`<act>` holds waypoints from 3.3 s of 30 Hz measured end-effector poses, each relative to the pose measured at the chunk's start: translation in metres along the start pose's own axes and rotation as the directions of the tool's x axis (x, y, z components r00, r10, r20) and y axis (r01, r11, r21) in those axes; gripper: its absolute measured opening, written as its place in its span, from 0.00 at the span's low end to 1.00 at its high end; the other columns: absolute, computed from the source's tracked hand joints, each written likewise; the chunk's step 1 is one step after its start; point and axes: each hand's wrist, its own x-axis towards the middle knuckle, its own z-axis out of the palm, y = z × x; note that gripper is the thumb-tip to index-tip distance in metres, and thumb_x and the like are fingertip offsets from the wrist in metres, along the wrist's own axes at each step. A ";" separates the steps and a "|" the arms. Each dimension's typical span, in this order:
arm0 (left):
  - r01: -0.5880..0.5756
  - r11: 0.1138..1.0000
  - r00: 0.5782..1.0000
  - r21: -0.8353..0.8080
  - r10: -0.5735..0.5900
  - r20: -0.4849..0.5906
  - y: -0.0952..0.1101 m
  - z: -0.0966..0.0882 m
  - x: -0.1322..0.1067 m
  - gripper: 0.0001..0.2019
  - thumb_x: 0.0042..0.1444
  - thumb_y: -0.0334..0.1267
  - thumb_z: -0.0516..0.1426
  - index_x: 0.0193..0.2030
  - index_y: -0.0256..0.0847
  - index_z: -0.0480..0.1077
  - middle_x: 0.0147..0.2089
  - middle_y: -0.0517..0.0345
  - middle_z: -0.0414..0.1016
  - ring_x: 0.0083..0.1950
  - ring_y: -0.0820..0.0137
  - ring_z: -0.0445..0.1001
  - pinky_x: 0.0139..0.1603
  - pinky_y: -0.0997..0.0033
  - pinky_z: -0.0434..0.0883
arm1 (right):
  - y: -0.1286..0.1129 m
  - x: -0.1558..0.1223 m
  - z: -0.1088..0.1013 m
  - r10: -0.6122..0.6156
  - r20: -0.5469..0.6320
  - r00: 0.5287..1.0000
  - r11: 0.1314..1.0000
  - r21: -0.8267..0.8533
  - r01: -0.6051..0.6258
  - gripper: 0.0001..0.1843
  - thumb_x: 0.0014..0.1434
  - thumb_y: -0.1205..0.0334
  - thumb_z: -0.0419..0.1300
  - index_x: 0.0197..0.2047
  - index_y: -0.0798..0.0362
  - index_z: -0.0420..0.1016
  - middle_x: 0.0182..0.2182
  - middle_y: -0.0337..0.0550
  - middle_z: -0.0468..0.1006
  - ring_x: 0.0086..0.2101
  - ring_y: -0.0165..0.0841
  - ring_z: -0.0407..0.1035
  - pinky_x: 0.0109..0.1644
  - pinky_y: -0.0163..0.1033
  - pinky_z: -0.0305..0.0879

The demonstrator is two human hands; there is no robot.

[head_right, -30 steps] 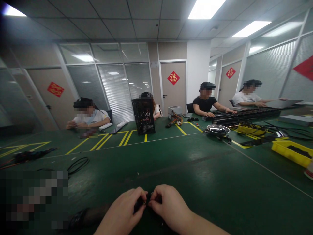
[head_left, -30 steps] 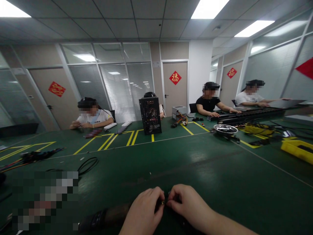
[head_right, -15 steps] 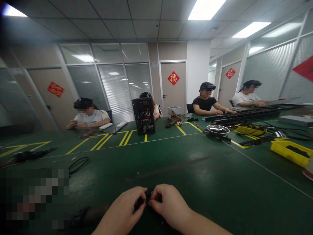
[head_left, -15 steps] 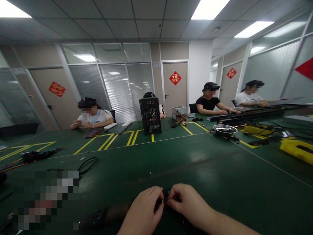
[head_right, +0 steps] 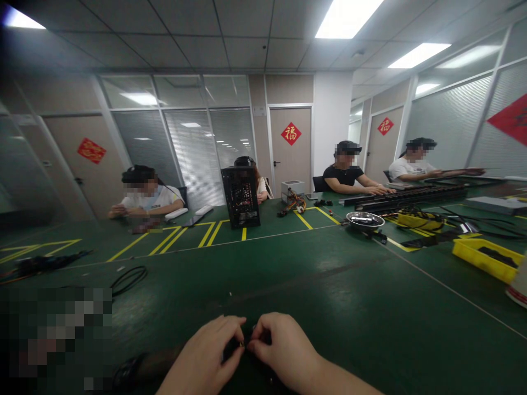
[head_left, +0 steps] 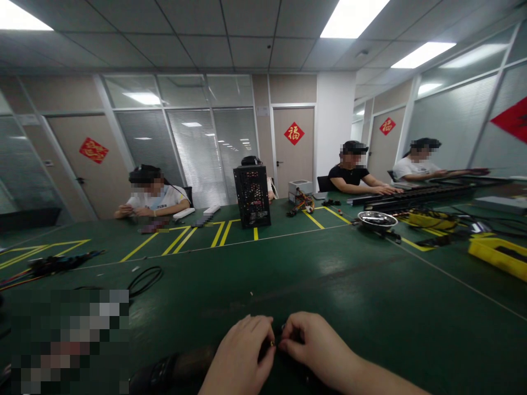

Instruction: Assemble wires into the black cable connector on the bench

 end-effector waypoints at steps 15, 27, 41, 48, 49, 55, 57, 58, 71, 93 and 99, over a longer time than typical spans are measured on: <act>0.098 0.994 0.993 0.054 -0.102 0.064 0.006 -0.002 0.003 0.09 0.51 0.28 0.52 0.38 0.43 0.67 0.39 0.59 0.72 0.41 0.65 0.70 0.42 0.67 0.64 | 0.003 0.001 0.002 0.007 0.012 1.000 1.000 0.008 -0.007 0.01 0.52 0.67 0.65 0.31 0.53 0.77 0.27 0.34 0.76 0.29 0.27 0.68 0.30 0.27 0.57; 0.109 0.994 0.991 0.019 -0.110 0.072 0.010 -0.007 0.002 0.08 0.53 0.28 0.52 0.39 0.43 0.67 0.46 0.57 0.73 0.50 0.64 0.71 0.50 0.66 0.65 | 0.001 0.001 0.001 -0.002 0.000 1.000 1.000 0.024 0.002 0.01 0.52 0.67 0.64 0.31 0.53 0.77 0.26 0.34 0.76 0.28 0.27 0.68 0.29 0.27 0.57; 0.109 0.994 0.992 0.025 -0.110 0.053 0.013 -0.010 0.003 0.08 0.52 0.27 0.53 0.37 0.43 0.68 0.42 0.58 0.73 0.46 0.64 0.71 0.47 0.66 0.65 | -0.002 0.000 0.000 0.016 0.020 1.000 1.000 0.018 -0.016 0.02 0.52 0.67 0.64 0.32 0.53 0.78 0.27 0.35 0.77 0.29 0.28 0.69 0.30 0.28 0.57; 0.103 0.995 0.993 0.007 -0.103 0.063 0.010 -0.009 0.003 0.08 0.53 0.29 0.53 0.37 0.44 0.69 0.45 0.58 0.74 0.49 0.64 0.71 0.52 0.65 0.64 | 0.001 0.000 0.001 0.013 0.025 1.000 0.999 0.035 -0.014 0.02 0.52 0.66 0.65 0.32 0.52 0.79 0.27 0.35 0.77 0.29 0.28 0.69 0.31 0.28 0.58; 0.101 0.995 0.993 0.008 -0.102 0.066 0.009 -0.009 0.003 0.08 0.53 0.29 0.53 0.37 0.44 0.69 0.46 0.58 0.74 0.50 0.64 0.71 0.53 0.64 0.64 | 0.002 0.000 0.002 0.009 0.023 1.000 0.999 0.035 -0.010 0.02 0.52 0.66 0.65 0.32 0.52 0.79 0.27 0.34 0.77 0.29 0.27 0.69 0.31 0.28 0.58; 0.148 0.989 0.986 0.021 -0.149 0.072 0.009 -0.008 0.005 0.10 0.49 0.28 0.55 0.39 0.44 0.68 0.41 0.59 0.74 0.44 0.64 0.72 0.46 0.66 0.65 | 0.006 0.001 0.004 0.006 0.008 1.000 1.000 0.028 -0.006 0.02 0.52 0.66 0.65 0.32 0.51 0.79 0.27 0.34 0.77 0.29 0.28 0.69 0.30 0.28 0.57; 0.163 0.986 0.984 0.030 -0.165 0.073 0.009 -0.008 0.005 0.08 0.50 0.28 0.55 0.36 0.43 0.68 0.42 0.59 0.74 0.45 0.65 0.72 0.46 0.66 0.65 | 0.005 0.001 0.004 0.002 0.002 1.000 1.000 0.018 -0.002 0.02 0.52 0.66 0.66 0.32 0.51 0.79 0.27 0.34 0.77 0.29 0.28 0.69 0.30 0.28 0.57; 0.161 0.987 0.984 0.027 -0.163 0.075 0.009 -0.008 0.005 0.08 0.51 0.27 0.55 0.36 0.43 0.68 0.42 0.59 0.74 0.46 0.65 0.72 0.47 0.66 0.65 | 0.005 0.001 0.004 -0.002 -0.001 1.000 1.000 0.014 0.002 0.02 0.52 0.66 0.66 0.32 0.51 0.79 0.27 0.34 0.77 0.29 0.28 0.69 0.31 0.28 0.57; 0.118 0.993 0.989 -0.003 -0.117 0.087 0.000 -0.003 0.002 0.09 0.52 0.29 0.53 0.39 0.44 0.68 0.45 0.58 0.74 0.47 0.65 0.71 0.47 0.68 0.65 | 0.005 0.001 0.004 -0.006 -0.001 1.000 1.000 0.021 0.006 0.02 0.53 0.65 0.65 0.32 0.51 0.79 0.27 0.34 0.78 0.29 0.27 0.69 0.31 0.27 0.57; 0.148 0.987 0.988 -0.070 -0.145 0.048 0.000 0.000 0.003 0.07 0.52 0.30 0.54 0.37 0.44 0.68 0.42 0.61 0.74 0.43 0.67 0.71 0.43 0.69 0.64 | -0.001 0.000 0.000 -0.011 -0.010 1.000 0.999 -0.038 0.011 0.02 0.54 0.65 0.64 0.32 0.51 0.78 0.28 0.34 0.77 0.30 0.27 0.69 0.32 0.28 0.57; 0.086 0.991 0.996 -0.099 -0.083 0.032 -0.008 0.005 0.000 0.07 0.53 0.29 0.53 0.36 0.45 0.68 0.44 0.61 0.74 0.47 0.66 0.71 0.47 0.68 0.64 | -0.005 -0.001 -0.001 -0.012 0.003 1.000 0.993 -0.120 0.012 0.03 0.55 0.63 0.63 0.34 0.49 0.79 0.29 0.35 0.78 0.31 0.29 0.70 0.34 0.29 0.58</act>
